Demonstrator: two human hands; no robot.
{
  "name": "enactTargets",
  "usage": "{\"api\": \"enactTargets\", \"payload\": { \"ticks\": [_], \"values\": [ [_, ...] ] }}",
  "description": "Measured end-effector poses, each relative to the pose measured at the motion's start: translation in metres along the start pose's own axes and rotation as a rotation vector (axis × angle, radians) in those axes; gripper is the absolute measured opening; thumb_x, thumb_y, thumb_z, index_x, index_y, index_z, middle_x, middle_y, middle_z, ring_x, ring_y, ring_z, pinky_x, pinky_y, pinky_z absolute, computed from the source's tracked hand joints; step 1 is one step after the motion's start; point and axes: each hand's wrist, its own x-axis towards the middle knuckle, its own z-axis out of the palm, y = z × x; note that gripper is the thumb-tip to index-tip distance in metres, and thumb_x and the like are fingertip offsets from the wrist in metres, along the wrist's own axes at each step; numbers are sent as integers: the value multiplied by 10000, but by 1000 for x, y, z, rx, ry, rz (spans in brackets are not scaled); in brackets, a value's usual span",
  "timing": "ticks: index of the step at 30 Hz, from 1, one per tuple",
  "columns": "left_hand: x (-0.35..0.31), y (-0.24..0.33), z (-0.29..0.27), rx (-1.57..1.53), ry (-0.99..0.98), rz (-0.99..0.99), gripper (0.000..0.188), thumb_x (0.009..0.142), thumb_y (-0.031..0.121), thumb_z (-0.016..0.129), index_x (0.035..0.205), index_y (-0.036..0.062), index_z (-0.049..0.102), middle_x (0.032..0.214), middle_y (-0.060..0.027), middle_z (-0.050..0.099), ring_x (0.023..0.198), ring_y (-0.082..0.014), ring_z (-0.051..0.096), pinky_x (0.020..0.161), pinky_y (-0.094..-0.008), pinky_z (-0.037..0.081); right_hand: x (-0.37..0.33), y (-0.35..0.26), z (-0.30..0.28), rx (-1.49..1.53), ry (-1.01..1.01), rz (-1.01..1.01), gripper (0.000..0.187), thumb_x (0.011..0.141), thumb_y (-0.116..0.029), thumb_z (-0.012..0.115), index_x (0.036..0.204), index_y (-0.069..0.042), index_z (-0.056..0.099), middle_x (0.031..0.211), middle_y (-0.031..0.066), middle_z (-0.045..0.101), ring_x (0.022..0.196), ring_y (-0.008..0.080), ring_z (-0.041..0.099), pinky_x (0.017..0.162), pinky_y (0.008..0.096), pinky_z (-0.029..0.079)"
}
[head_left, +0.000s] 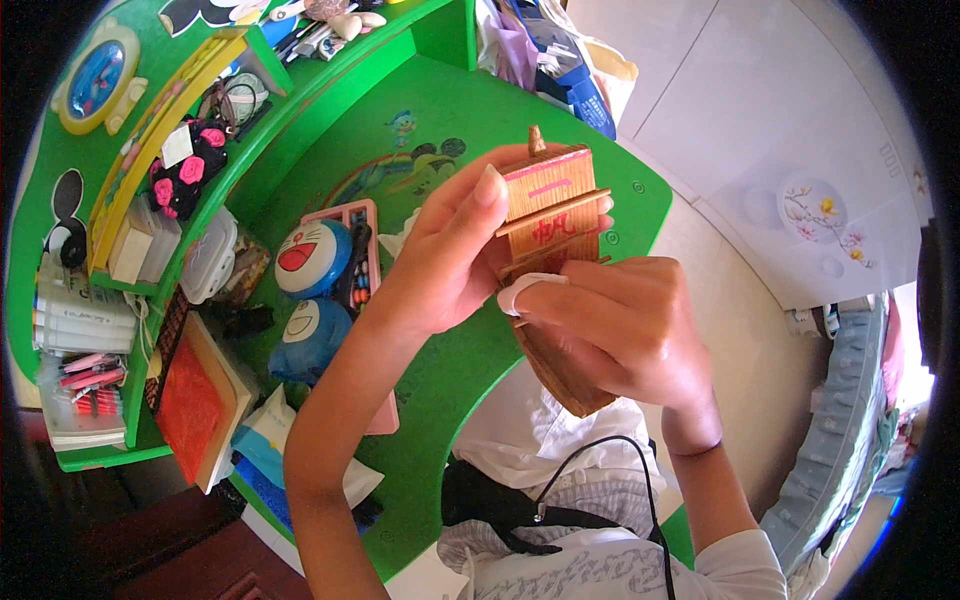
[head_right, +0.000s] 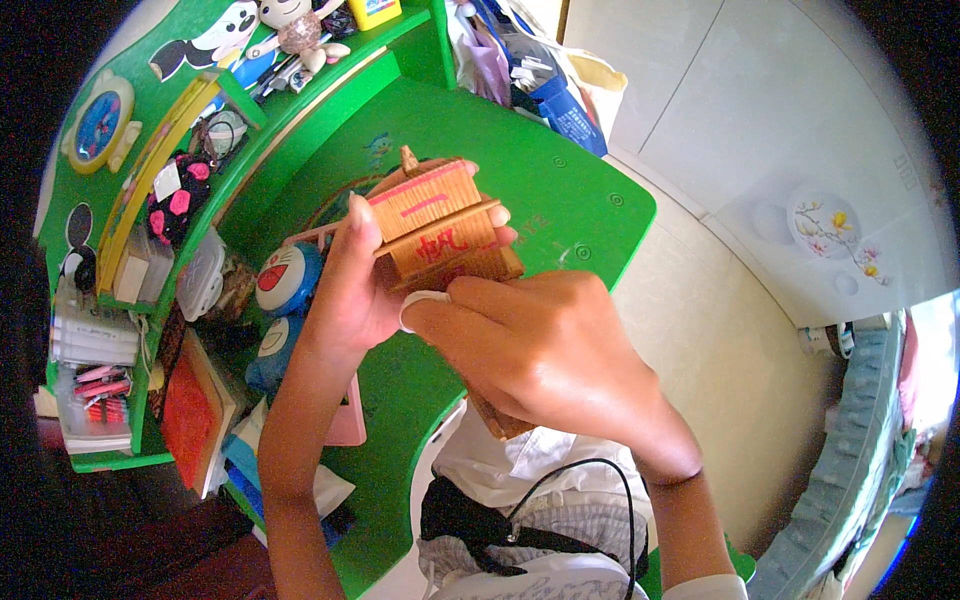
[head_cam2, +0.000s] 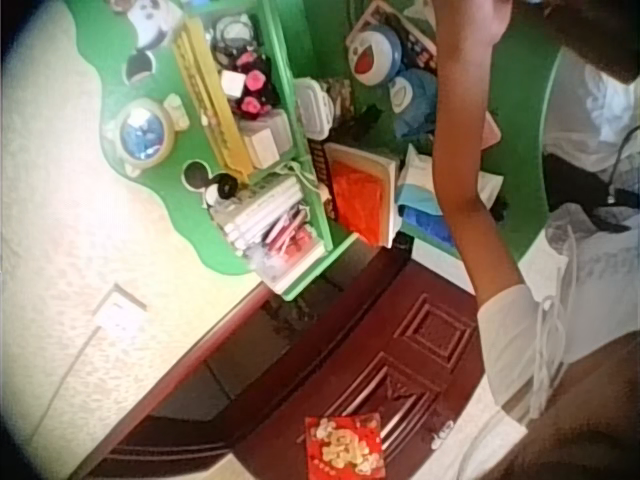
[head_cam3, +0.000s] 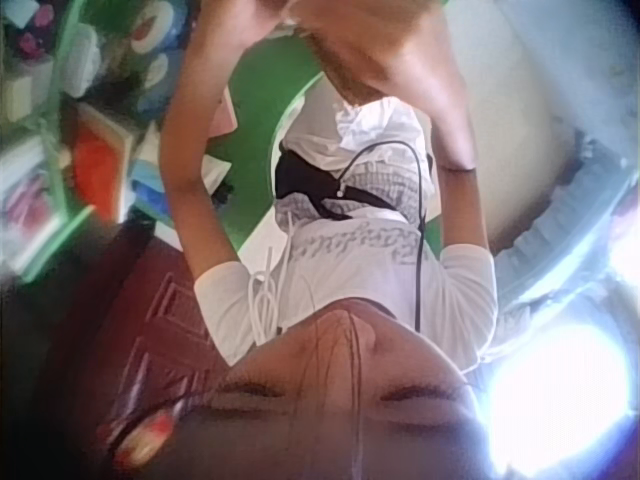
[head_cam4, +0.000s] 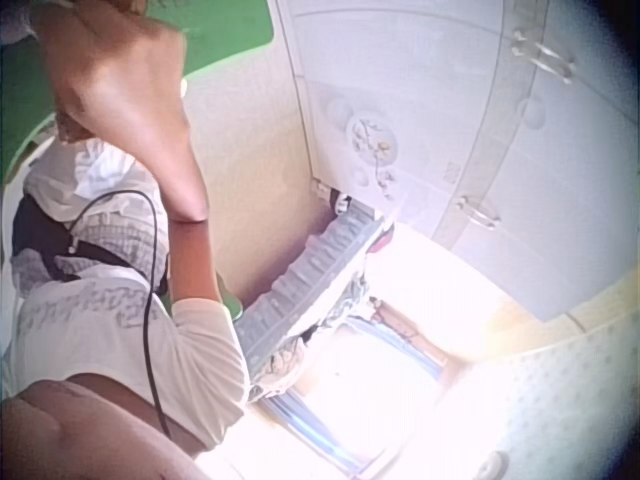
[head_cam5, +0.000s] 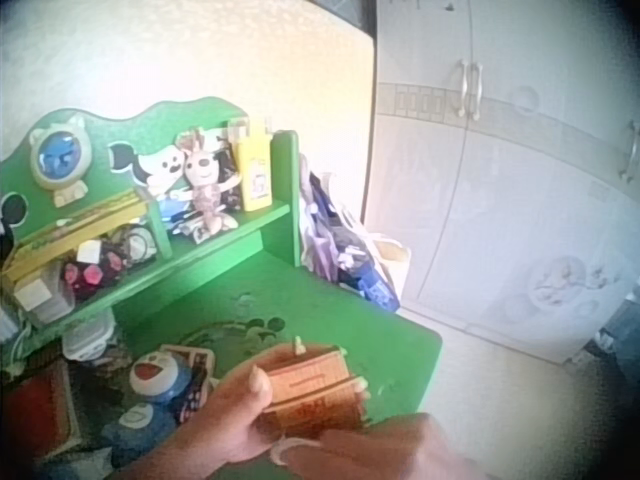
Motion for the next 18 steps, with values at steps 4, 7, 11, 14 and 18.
{"api": "enactTargets", "payload": {
  "ticks": [4,7,11,14,18],
  "values": [
    [1,-1,-2,-21,-5,-1,537,891,389,389,1226,-26,330,1111,-195,494,1021,-271,525,876,-377,432,-3,5,0,52,25,13,209,612,-39,636,813,-82,601,592,31,531,459,204,511,396,297,363],
    [1,0,-4,-17,-19,-10,537,889,391,393,1224,-25,335,1118,-191,492,1025,-267,524,879,-376,430,-5,10,-5,78,8,10,227,627,-60,618,849,-98,595,629,28,544,488,207,531,414,301,392],
    [2,1,-3,-3,-18,-6,536,889,394,392,1220,-24,340,1116,-180,498,1023,-256,526,879,-369,431,-9,16,-9,98,-23,29,251,638,-72,609,884,-117,590,661,25,554,517,217,546,445,314,423],
    [3,0,-3,4,-17,-8,532,890,393,391,1219,-22,343,1114,-175,501,1021,-246,528,877,-365,433,-10,21,-5,135,95,30,145,654,-9,629,787,-59,604,596,61,553,489,226,540,425,296,387],
    [0,1,-4,209,79,-75,820,752,622,434,1280,13,284,1165,-190,471,1047,-306,504,881,-425,425,-11,21,-9,105,32,87,117,687,-5,616,789,-60,605,605,70,562,487,232,536,430,296,390]
  ]
}}
